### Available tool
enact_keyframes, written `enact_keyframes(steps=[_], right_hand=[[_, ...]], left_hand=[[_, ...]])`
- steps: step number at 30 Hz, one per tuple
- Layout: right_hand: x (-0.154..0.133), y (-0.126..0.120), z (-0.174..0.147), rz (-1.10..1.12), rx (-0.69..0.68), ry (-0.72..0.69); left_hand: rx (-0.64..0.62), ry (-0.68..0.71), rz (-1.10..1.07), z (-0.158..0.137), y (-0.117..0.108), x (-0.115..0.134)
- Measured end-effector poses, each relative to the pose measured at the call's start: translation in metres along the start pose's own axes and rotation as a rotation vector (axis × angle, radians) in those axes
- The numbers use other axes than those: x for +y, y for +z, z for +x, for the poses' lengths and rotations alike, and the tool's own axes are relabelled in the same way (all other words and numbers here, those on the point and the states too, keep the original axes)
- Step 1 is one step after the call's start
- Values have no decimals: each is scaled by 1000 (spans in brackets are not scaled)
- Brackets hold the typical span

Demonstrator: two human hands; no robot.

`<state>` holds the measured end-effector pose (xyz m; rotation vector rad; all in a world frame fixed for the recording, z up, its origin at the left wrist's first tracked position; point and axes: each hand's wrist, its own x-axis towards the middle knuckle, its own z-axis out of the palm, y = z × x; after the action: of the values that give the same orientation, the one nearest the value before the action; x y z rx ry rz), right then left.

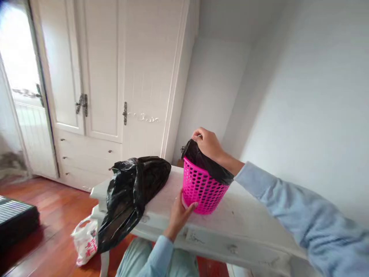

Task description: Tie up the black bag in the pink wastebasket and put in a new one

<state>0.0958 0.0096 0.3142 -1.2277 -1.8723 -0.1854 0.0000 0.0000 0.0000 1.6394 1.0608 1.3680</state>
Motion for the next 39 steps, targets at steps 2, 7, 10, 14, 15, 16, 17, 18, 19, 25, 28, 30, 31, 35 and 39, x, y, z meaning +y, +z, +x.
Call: enact_keyframes(steps=[2, 7, 10, 14, 15, 16, 17, 18, 19, 25, 28, 30, 31, 35, 39], right_hand=[[6, 2, 4, 12, 0, 69], [26, 5, 10, -37, -128, 203], [41, 3, 7, -120, -152, 209], [63, -2, -5, -212, -169, 240], [70, -2, -8, -214, -199, 261], [77, -2, -11, -208, -230, 285], [84, -1, -15, -202, -258, 306], [91, -1, -18, -197, -281, 325], [97, 0, -22, -191, -296, 340], [105, -3, -39, -118, -303, 319], [96, -19, -50, -61, -163, 251], [96, -35, -63, -14, 4, 228], [98, -44, -71, 11, 82, 233], [124, -78, -117, 134, 243, 363], [154, -103, -171, 318, 299, 724]], left_hand=[[4, 9, 8, -1, 1, -2], [11, 9, 36, -2, 2, -1], [7, 16, 36, -2, 0, 1], [8, 19, 51, -1, -1, 1], [7, 16, 58, -1, -1, 1], [6, 14, 62, -1, -1, 1], [5, 15, 63, -1, -2, 1], [4, 18, 63, -1, -2, 1], [3, 20, 62, -1, -2, 2], [-4, 13, 71, -2, -2, 2], [1, 17, 59, -1, -3, 2], [13, 17, 45, -1, -4, 1], [23, 13, 37, -2, -5, 1], [59, -29, -4, -3, -8, -1], [32, -144, -180, 3, -14, 1]])
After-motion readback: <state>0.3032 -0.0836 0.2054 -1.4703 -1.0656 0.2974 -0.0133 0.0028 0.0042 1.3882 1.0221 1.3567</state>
